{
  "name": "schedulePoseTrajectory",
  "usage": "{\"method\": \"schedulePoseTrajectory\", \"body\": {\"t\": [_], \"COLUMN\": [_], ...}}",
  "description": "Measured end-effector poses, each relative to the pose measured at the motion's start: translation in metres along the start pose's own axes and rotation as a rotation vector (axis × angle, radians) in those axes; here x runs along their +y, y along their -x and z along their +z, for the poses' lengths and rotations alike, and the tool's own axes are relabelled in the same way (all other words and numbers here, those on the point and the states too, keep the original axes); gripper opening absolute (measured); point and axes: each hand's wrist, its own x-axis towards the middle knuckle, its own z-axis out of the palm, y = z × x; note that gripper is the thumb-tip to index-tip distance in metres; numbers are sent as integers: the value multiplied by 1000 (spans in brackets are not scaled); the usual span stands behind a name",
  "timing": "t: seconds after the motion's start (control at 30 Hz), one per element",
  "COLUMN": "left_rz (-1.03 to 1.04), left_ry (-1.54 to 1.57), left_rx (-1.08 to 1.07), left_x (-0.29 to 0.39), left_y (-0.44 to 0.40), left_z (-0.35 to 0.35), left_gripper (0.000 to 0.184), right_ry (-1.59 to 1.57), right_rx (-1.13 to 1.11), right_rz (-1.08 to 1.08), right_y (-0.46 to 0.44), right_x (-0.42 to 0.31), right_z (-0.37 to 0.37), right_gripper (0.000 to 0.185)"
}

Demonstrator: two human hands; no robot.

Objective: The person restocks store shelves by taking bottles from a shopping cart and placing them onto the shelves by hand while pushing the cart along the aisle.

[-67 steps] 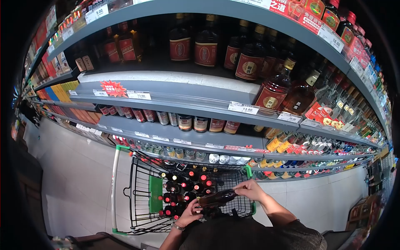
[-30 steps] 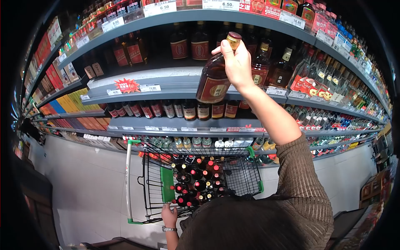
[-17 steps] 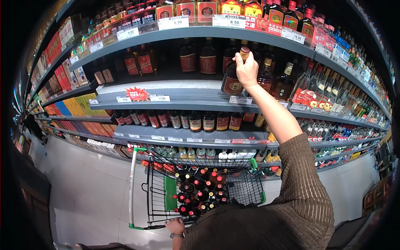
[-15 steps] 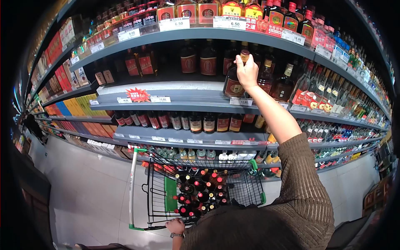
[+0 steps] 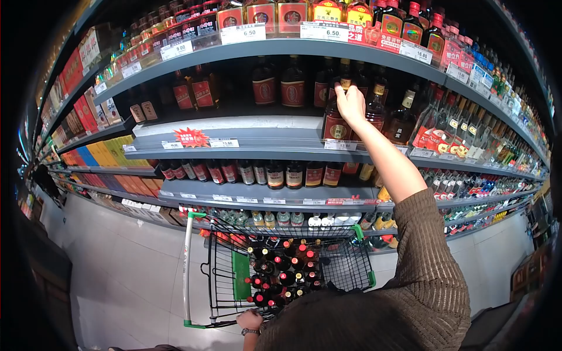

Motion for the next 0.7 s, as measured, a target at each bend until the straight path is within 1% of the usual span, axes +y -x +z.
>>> {"method": "schedulePoseTrajectory", "body": {"t": [0.1,0.13,0.17,0.3,0.33,0.37,0.43,0.5,0.53,0.63,0.7], "left_rz": [13,-29,-25,-18,-19,-19,-18,-24,-21,-23,-37], "left_ry": [37,-48,-47,-24,-14,-16,-19,-18,-3,9,32], "left_rx": [1,-38,-39,-45,-50,-50,-56,-79,-71,-68,-77], "left_x": [1,-1,-2,-1,-2,-2,-3,-4,-5,-3,-3], "left_y": [1,-3,-2,-3,-3,-4,-4,-4,-4,-3,-4], "left_z": [-4,5,9,4,5,5,6,9,10,9,5], "left_gripper": [24,25,25,25,25,25,23,22,22,21,21], "right_ry": [13,13,13,-22,-88,-112,-232,-235,-191,46,97], "right_rx": [-74,-101,-127,-80,-24,57,118,306,284,195,224], "right_rz": [-4,-14,-26,-7,3,-30,-58,-290,-288,-159,-199], "right_y": [-6,-8,-10,-15,-16,-17,-14,-24,-24,-20,-20], "right_x": [0,0,1,-4,-6,-8,-21,-7,-2,11,19], "right_z": [-5,-6,-7,-25,-31,-40,-66,-69,-73,-77,-77], "right_gripper": [52,52,52,55,56,53,47,39,37,39,42]}}
